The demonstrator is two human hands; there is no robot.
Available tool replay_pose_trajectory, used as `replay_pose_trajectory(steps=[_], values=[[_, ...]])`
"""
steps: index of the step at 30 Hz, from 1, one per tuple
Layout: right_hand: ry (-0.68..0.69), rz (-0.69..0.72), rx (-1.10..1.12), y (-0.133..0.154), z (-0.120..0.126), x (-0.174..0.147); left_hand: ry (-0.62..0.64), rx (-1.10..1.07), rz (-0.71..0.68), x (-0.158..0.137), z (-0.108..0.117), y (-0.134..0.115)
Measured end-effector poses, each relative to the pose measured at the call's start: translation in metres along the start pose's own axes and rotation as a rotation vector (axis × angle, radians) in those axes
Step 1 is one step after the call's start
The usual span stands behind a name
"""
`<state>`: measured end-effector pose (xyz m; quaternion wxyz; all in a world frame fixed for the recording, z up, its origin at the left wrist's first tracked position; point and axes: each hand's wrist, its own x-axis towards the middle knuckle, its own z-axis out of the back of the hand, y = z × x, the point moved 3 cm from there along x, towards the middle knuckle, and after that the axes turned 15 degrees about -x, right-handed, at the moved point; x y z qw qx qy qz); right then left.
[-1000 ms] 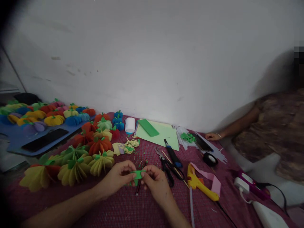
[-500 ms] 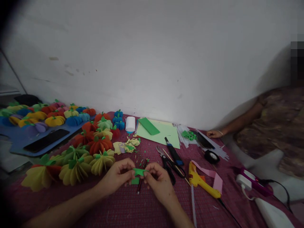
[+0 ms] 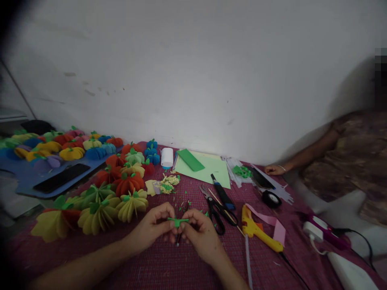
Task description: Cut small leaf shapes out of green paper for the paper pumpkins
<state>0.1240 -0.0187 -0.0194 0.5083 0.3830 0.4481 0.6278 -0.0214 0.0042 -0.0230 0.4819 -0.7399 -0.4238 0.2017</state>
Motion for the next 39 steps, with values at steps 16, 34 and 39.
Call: replay_pose_trajectory(steps=[16,34,39], values=[[-0.014,0.079,0.173,-0.006,0.008,-0.001,0.057,-0.14,-0.03,-0.003,0.001,-0.005],[0.057,0.198,0.091,-0.002,0.011,-0.003,0.024,-0.273,0.058,-0.004,0.001,-0.002],[0.059,0.201,-0.011,0.002,0.009,-0.005,0.032,-0.268,0.112,-0.004,0.001,-0.001]])
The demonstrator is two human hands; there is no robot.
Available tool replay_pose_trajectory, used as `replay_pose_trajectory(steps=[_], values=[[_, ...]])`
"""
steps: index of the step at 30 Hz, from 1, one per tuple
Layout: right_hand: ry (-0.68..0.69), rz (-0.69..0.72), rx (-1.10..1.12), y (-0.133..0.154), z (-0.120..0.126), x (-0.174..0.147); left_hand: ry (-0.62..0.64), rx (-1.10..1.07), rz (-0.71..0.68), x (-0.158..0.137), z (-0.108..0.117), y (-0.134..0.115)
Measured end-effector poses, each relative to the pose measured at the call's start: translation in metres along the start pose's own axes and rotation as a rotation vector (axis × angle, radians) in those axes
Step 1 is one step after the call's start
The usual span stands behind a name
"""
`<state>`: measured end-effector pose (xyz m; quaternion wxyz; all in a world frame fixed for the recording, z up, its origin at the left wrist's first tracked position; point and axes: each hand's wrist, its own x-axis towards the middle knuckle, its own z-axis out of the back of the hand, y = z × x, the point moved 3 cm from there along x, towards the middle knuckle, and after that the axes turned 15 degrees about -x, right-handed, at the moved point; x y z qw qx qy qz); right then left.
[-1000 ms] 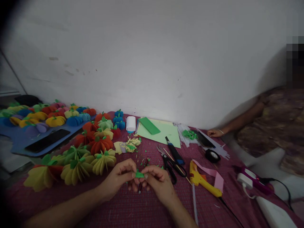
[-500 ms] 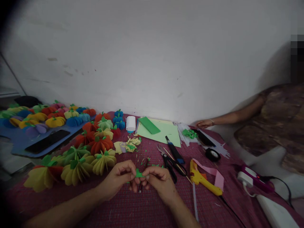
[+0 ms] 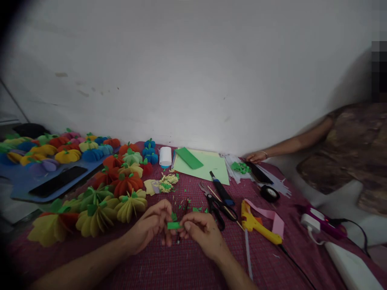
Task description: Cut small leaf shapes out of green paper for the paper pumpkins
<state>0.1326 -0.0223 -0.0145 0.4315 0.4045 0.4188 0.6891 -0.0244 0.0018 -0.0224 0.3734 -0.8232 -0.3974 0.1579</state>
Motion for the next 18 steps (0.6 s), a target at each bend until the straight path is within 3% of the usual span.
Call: replay_pose_trajectory(steps=[5,10,18], values=[[0.001,0.028,-0.177,0.0018,-0.0056,0.0003,-0.045,0.157,0.183,-0.0007,-0.0024,0.0067],[-0.062,0.09,-0.413,0.0052,-0.0044,0.0008,-0.042,0.173,0.189,-0.0009,0.002,0.0084],[-0.088,0.0,-0.278,-0.0005,-0.0047,-0.0006,-0.122,0.26,0.151,0.0008,0.0059,0.011]])
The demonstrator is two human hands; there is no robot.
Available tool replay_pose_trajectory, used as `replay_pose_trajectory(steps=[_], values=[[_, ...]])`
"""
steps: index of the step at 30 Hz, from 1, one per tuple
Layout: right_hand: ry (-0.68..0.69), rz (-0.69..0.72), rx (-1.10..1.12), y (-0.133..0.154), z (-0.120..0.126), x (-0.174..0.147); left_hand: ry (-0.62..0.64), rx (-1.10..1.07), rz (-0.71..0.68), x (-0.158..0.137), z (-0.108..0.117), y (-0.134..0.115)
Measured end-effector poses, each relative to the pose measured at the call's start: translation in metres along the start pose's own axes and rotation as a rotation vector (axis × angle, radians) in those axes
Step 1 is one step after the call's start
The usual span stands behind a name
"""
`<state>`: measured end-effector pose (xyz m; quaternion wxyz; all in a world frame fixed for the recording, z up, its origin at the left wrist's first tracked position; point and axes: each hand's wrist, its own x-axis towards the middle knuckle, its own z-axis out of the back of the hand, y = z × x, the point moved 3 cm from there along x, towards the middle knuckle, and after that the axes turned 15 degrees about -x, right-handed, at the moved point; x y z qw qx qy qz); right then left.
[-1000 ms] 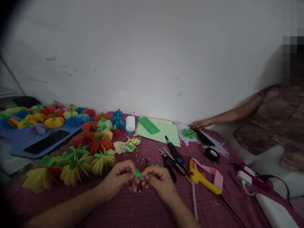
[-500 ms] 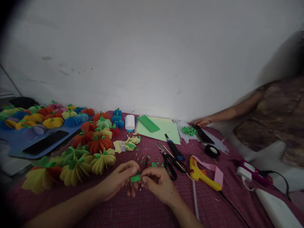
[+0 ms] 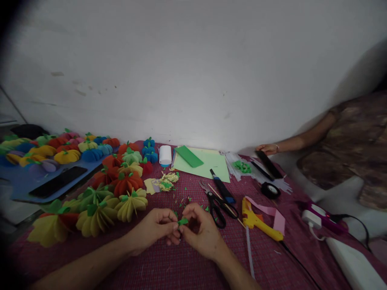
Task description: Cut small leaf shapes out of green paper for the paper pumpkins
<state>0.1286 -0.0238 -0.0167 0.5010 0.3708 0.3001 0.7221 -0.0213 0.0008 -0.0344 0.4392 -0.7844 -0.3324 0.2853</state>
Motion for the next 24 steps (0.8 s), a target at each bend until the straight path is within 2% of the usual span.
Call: replay_pose_trajectory(steps=[6,15,18,24], values=[[-0.059,-0.002,-0.029,0.0028,0.0002,0.0027,-0.036,0.02,-0.052,0.0006,-0.0011,0.0],[-0.006,-0.106,0.251,0.0025,-0.0016,0.0067,-0.055,0.089,-0.101,0.004,-0.0022,0.0062],[-0.004,-0.119,0.259,0.0004,-0.0012,0.0076,-0.028,0.041,-0.061,0.0032,-0.0029,0.005],[-0.005,-0.107,0.226,-0.0021,0.0,0.0084,0.06,-0.231,0.13,0.0005,-0.0036,0.0028]])
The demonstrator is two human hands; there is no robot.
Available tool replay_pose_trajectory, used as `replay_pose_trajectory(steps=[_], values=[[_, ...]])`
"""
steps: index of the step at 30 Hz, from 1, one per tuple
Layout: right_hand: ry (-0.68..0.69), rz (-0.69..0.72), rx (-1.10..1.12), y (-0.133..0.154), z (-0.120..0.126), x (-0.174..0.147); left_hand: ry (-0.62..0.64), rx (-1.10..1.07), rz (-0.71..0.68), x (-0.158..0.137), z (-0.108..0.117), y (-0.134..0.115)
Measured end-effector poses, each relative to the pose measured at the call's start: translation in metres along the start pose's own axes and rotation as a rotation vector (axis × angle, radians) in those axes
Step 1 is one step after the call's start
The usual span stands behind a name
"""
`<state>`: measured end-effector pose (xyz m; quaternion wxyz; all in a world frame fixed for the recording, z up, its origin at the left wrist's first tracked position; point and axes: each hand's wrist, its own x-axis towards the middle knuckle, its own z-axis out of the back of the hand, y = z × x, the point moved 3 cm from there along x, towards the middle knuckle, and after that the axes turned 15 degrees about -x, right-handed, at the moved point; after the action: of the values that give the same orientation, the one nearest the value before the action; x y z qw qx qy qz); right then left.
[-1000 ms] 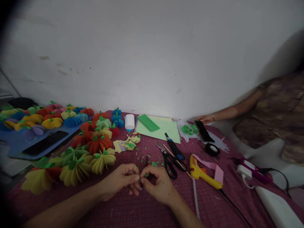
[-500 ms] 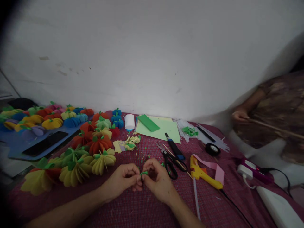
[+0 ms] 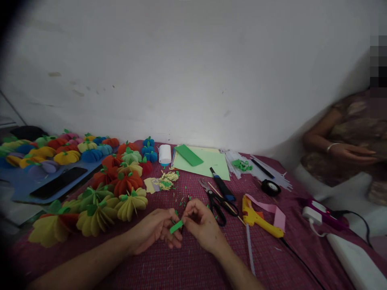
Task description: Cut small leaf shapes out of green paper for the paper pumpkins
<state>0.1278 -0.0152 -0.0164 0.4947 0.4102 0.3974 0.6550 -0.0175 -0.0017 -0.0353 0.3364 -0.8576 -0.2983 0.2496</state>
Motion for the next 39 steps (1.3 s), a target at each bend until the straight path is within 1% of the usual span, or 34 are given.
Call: replay_pose_trajectory(steps=[5,12,14,18,20,28,35,39], values=[[0.031,0.017,0.018,0.0014,-0.0025,-0.0002,0.071,0.098,0.027,-0.0003,-0.0021,0.0033],[0.037,0.018,-0.013,0.0012,-0.0031,-0.0004,0.044,0.195,-0.001,-0.0002,-0.0006,0.0044],[0.047,0.016,0.001,0.0014,-0.0033,-0.0006,0.059,0.161,0.022,-0.0004,-0.0001,0.0053],[0.042,0.01,0.051,0.0013,-0.0029,-0.0006,0.104,-0.047,0.137,-0.0012,-0.0002,0.008],[0.044,0.006,0.084,0.0004,-0.0027,-0.0002,0.104,-0.084,0.142,-0.0013,-0.0003,0.0075],[0.053,-0.012,0.099,-0.0025,-0.0015,-0.0002,0.096,-0.018,0.076,-0.0012,-0.0003,0.0066],[0.06,-0.007,0.104,-0.0038,-0.0017,0.0,0.058,-0.006,0.077,0.0004,0.0036,0.0102],[0.067,-0.013,0.115,-0.0009,-0.0012,0.0002,0.036,-0.022,0.105,0.0008,0.0056,0.0101]])
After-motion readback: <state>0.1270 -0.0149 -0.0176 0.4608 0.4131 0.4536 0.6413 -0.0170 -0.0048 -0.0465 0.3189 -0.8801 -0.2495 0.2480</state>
